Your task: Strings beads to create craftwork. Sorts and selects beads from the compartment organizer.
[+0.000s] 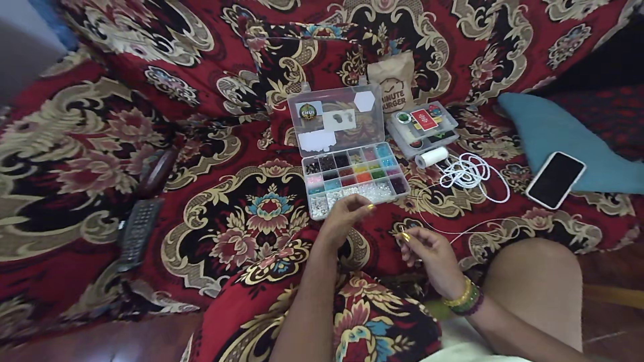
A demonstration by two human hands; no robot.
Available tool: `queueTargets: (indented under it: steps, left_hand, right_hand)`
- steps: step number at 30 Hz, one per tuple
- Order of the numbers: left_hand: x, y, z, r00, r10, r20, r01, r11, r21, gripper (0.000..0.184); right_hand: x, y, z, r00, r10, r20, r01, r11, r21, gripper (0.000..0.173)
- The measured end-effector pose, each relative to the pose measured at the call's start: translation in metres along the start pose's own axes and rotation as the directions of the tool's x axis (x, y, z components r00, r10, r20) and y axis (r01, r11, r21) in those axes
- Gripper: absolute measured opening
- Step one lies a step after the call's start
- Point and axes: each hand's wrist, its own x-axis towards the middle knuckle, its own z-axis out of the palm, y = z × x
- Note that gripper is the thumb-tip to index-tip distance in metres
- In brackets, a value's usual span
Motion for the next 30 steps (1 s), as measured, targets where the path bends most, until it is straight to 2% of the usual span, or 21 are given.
queueTargets:
  steps: [2,6,9,22,30]
  left_hand:
    - [0.0,-0.004,0.014,0.982,-0.059,0.181,0.1,0.968,-0.23,0.008]
    - [0.004,-0.011,0.027,0.93,-0.128,0.345,0.254,0.902,-0.349,0.017]
    - [0.005,-0.011,0.027,0.916,-0.158,0.369,0.284,0.905,-0.318,0.019]
    - [0.005,-0.014,0.027,0.892,-0.131,0.433,0.257,0.934,-0.246,0.022]
    - [0.007,-0.019,0.024,0.892,-0.054,0.449,0.191,0.945,-0.266,0.018]
  right_hand:
    - [-0.001,0.0,0.0,1.0,-0.006,-0.014,0.006,1.0,0.025,0.016]
    - [-0.001,0.001,0.0,1.0,-0.004,-0.015,0.005,0.999,0.048,0.014]
    - [-0.002,0.0,0.001,1.0,0.015,-0.012,-0.014,0.999,0.045,0.014]
    - [-0.004,-0.002,0.004,0.999,0.013,0.048,-0.016,0.999,0.048,0.01]
    - [-0.003,-0.001,0.002,0.998,0.004,0.068,-0.007,0.999,0.044,0.012]
